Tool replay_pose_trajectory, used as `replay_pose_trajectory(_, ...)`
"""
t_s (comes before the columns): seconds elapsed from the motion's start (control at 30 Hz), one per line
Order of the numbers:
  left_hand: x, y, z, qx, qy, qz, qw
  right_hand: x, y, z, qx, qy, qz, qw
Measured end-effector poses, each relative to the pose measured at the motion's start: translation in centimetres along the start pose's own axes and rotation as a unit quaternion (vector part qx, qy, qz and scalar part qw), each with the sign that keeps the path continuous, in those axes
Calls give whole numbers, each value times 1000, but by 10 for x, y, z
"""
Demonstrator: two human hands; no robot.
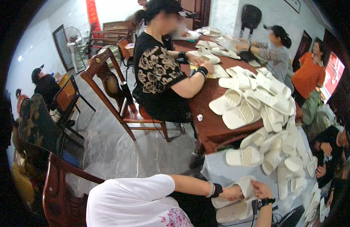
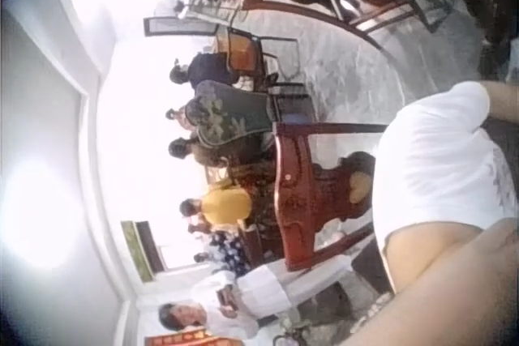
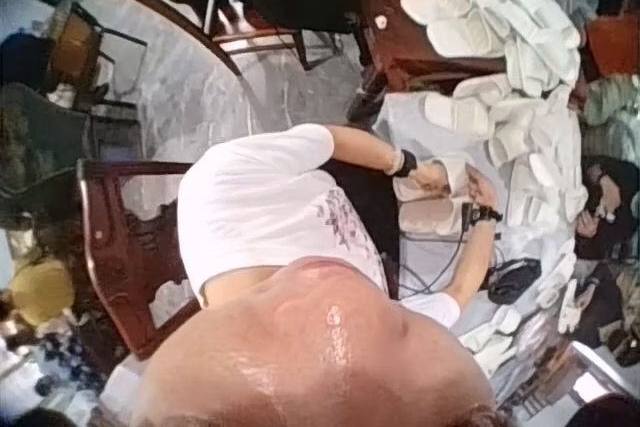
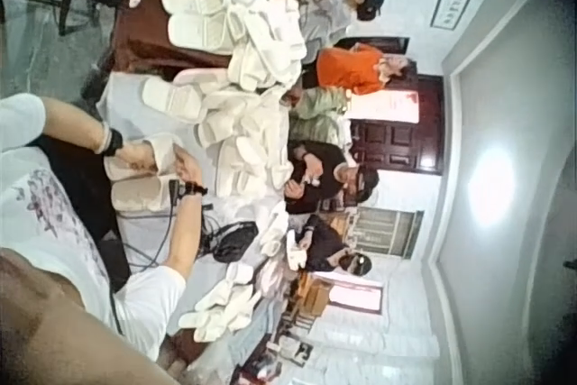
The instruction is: The recorder is inspecting and cleaning pairs of white foam slippers at a large work table with several other people.
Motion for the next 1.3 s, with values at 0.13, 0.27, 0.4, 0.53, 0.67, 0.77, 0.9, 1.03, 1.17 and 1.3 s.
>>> replay_pose_trajectory(0.13, -12, -5, 2, -25, 102, 39, 994, 1, 1, 1, 43, -18, 33, 998)
replay_pose_trajectory(0.27, -31, -46, 14, -79, 138, 185, 970, 0, 4, -6, -68, -47, -40, 996)
replay_pose_trajectory(0.4, -70, -164, -2, -225, 547, 261, 763, 7, 9, -4, -169, -284, -255, 909)
replay_pose_trajectory(0.53, -123, -389, -63, -663, 179, 489, 538, 6, 7, 10, -189, -378, -383, 821)
replay_pose_trajectory(0.67, -117, -513, -65, -799, -36, 544, 253, 11, 0, 23, -225, -435, -405, 772)
replay_pose_trajectory(0.77, -142, -504, -62, -737, 16, 514, 438, 13, -6, 31, -249, -466, -407, 745)
replay_pose_trajectory(0.9, -151, -525, -53, -684, -21, 608, 403, 12, -5, 34, -261, -482, -390, 740)
replay_pose_trajectory(1.03, -135, -550, -56, -753, -58, 612, 235, 9, -4, 34, -284, -489, -363, 741)
replay_pose_trajectory(1.17, -134, -537, -71, -750, -36, 580, 316, 8, -8, 40, -314, -485, -332, 746)
replay_pose_trajectory(1.3, -135, -540, -79, -770, -53, 555, 309, 9, -13, 48, -310, -491, -320, 749)
Point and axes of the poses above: each hand's wrist, its own y-axis towards the middle knuckle, its own z-axis out of the palm, x = y × z, the point moved 5 cm from there along y, towards the middle knuckle, and after that the axes turned 9 degrees about y, right-handed, at the moved point
